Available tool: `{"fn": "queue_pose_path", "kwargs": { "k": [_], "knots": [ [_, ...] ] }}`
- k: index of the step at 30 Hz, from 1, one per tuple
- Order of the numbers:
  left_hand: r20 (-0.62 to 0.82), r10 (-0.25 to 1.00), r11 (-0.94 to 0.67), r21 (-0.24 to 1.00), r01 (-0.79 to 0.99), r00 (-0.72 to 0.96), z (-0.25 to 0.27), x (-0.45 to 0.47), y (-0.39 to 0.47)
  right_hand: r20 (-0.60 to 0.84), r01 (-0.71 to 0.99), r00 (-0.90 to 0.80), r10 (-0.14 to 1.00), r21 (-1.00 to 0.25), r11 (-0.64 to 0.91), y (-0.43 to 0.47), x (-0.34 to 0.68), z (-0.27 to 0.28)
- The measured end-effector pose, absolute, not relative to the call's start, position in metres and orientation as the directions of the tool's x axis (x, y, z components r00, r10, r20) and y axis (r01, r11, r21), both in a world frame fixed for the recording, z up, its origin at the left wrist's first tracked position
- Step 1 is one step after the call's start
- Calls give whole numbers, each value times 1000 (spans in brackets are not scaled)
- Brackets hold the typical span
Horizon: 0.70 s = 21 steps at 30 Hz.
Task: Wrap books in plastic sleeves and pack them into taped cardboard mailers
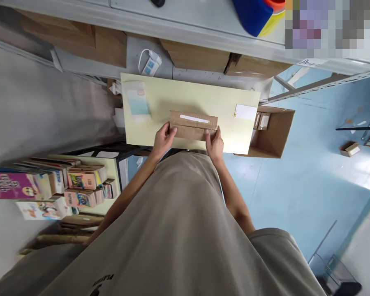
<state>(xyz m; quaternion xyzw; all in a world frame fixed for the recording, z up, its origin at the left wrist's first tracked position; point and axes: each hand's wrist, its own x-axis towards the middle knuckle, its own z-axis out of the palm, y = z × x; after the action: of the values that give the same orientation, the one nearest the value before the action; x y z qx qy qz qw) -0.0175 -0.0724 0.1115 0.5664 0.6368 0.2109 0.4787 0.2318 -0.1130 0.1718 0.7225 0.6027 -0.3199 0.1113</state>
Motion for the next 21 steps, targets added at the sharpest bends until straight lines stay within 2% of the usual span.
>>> {"fn": "queue_pose_path", "kwargs": {
  "k": [3,6,8,10,12,13,15,18,21],
  "knots": [
    [-389,918,277,762,586,72,114,-7,-73,-525,833,334,782,-224,-506,-107,226,166],
    [-388,921,294,724,625,17,110,-9,-69,-469,767,368,803,-335,-548,-109,231,155],
    [-322,946,247,762,599,20,108,-17,-64,-355,712,365,861,-489,-504,-114,239,146],
    [-211,976,146,826,545,59,106,-30,-59,-173,659,367,914,-646,-386,-120,248,136],
    [-118,988,56,872,486,100,102,-44,-54,-34,625,356,934,-735,-265,-126,256,125],
    [-105,988,42,886,462,111,98,-51,-53,-15,610,343,939,-757,-235,-128,258,119],
    [-156,981,96,904,416,112,87,-61,-51,-65,581,301,952,-779,-237,-134,259,104],
    [-346,936,311,903,296,72,63,-67,-54,-200,551,236,951,-778,-301,-143,257,77],
    [-528,848,529,839,124,-46,42,-68,-62,-339,536,182,923,-753,-382,-151,255,54]
  ]
}}
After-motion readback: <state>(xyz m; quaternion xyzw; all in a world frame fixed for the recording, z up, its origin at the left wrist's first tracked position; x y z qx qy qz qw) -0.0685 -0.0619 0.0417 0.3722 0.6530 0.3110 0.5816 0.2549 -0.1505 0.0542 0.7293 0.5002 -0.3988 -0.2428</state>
